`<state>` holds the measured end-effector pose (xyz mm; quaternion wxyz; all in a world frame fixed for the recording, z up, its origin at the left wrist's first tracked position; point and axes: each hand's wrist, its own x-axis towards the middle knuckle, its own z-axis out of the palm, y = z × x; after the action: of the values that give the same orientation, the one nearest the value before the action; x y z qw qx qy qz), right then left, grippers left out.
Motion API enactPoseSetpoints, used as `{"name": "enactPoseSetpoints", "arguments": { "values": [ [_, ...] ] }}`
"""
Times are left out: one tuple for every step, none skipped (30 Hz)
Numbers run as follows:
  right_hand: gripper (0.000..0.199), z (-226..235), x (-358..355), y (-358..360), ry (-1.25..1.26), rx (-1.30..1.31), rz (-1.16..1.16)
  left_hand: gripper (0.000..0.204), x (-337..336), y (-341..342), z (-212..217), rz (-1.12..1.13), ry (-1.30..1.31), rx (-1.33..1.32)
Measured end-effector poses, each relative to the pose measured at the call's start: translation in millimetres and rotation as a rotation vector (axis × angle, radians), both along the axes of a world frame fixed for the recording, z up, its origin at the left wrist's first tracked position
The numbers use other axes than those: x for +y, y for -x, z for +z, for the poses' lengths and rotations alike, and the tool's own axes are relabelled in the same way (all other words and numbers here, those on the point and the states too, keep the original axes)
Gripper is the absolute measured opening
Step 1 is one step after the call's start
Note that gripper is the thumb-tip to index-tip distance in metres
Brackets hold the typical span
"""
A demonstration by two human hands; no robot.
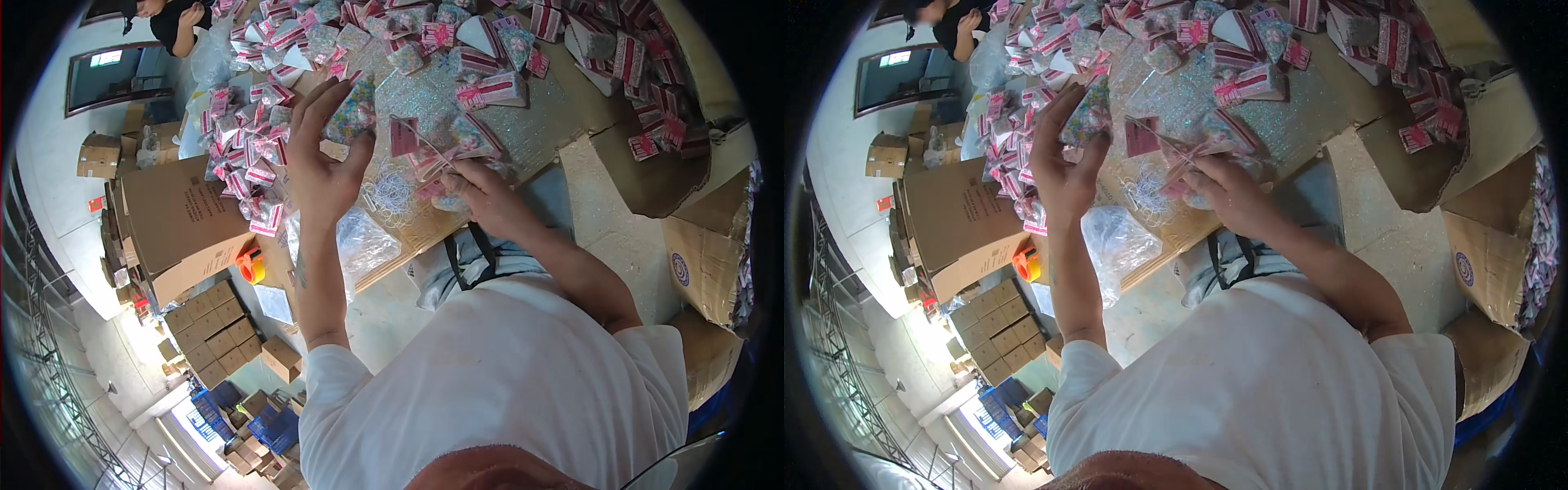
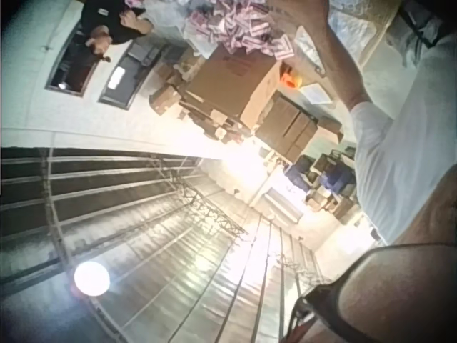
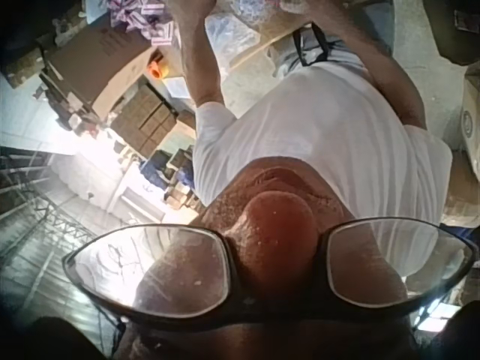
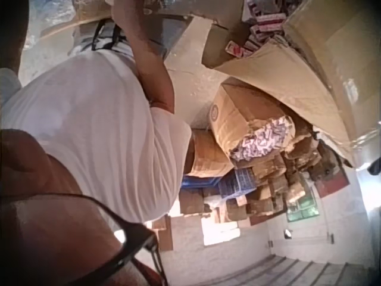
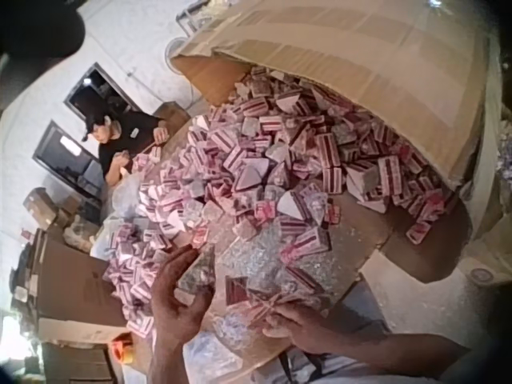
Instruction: Packing small packaged items into plastic bags and large cardboard boxes in a manufacturing environment.
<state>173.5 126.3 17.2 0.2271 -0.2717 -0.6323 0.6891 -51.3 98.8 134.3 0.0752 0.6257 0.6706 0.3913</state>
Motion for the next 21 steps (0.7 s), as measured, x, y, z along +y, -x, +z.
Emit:
{"name": "enactPoseSetpoints", "arguments": {
  "values": [
    [0.031,-1.4,-0.4,-1.8,0.001,0.0,0.0,0.053,0.5,-2.1,4.4,-0.012,-0.013,0.124],
    [0.03,-3.5,-0.7,-3.2,-0.02,0.017,-0.003,0.053,0.9,-4.6,6.9,-0.012,-0.011,0.125],
    [0.029,-5.0,-0.7,-4.7,-0.041,0.034,-0.007,0.053,1.6,-7.2,8.9,-0.007,-0.012,0.175],
    [0.029,-3.3,-2.3,-4.2,-0.044,0.034,-0.005,0.053,-0.7,-7.4,11.6,0.002,-0.017,0.224],
    [0.028,-1.4,-3.7,-3.8,-0.099,0.041,-0.036,0.053,-2.4,-8.1,12.9,0.003,-0.02,0.224],
    [0.027,0.5,-5.0,-3.6,-0.155,0.047,-0.068,0.052,-3.8,-9.4,13.8,0.007,-0.028,0.234],
    [0.027,0.2,-4.5,-5.0,-0.153,0.052,-0.068,0.052,-3.2,-10.9,14.5,0.009,-0.031,0.248],
    [0.027,-0.2,-4.0,-7.3,-0.112,0.004,-0.04,0.052,-3.0,-11.5,15.6,0.01,-0.03,0.252],
    [0.027,0.0,-3.4,-8.5,-0.072,-0.044,-0.011,0.052,-3.3,-11.9,16.8,0.001,-0.033,0.281],
    [0.027,1.8,-2.6,-9.6,-0.071,-0.044,-0.011,0.052,-3.5,-13.3,16.9,-0.007,-0.035,0.307],
    [0.027,4.6,-1.2,-9.8,-0.061,-0.037,0.001,0.052,-3.6,-14.2,17.4,-0.007,-0.034,0.307],
    [0.027,5.8,-0.2,-10.2,-0.051,-0.03,0.013,0.053,-3.5,-14.8,18.5,-0.014,-0.031,0.325],
    [0.027,4.9,0.4,-10.2,-0.05,-0.03,0.013,0.053,-3.0,-15.1,20.3,-0.023,-0.028,0.343],
    [0.027,3.2,1.0,-10.5,-0.084,-0.011,0.002,0.053,-2.8,-16.3,21.9,-0.022,-0.027,0.344],
    [0.027,2.4,0.8,-11.2,-0.117,0.007,-0.009,0.054,-2.6,-17.9,23.7,-0.041,-0.027,0.36],
    [0.027,4.1,1.8,-12.5,-0.118,0.007,-0.008,0.054,-1.7,-18.7,25.3,-0.06,-0.029,0.375],
    [0.026,7.3,3.3,-14.6,-0.119,-0.028,0.01,0.054,-0.7,-18.7,26.8,-0.058,-0.029,0.375],
    [0.025,8.9,3.8,-16.0,-0.12,-0.064,0.027,0.055,0.6,-18.0,28.5,-0.082,-0.018,0.389],
    [0.025,7.7,3.5,-16.9,-0.118,-0.071,0.028,0.055,1.8,-18.3,29.8,-0.107,-0.005,0.399],
    [0.025,5.2,4.7,-16.0,-0.179,-0.054,0.037,0.055,4.5,-18.9,33.4,-0.107,-0.003,0.39],
    [0.024,2.9,6.7,-15.0,-0.239,-0.038,0.046,0.055,9.4,-20.0,39.2,-0.171,0.067,0.438]
  ]
}}
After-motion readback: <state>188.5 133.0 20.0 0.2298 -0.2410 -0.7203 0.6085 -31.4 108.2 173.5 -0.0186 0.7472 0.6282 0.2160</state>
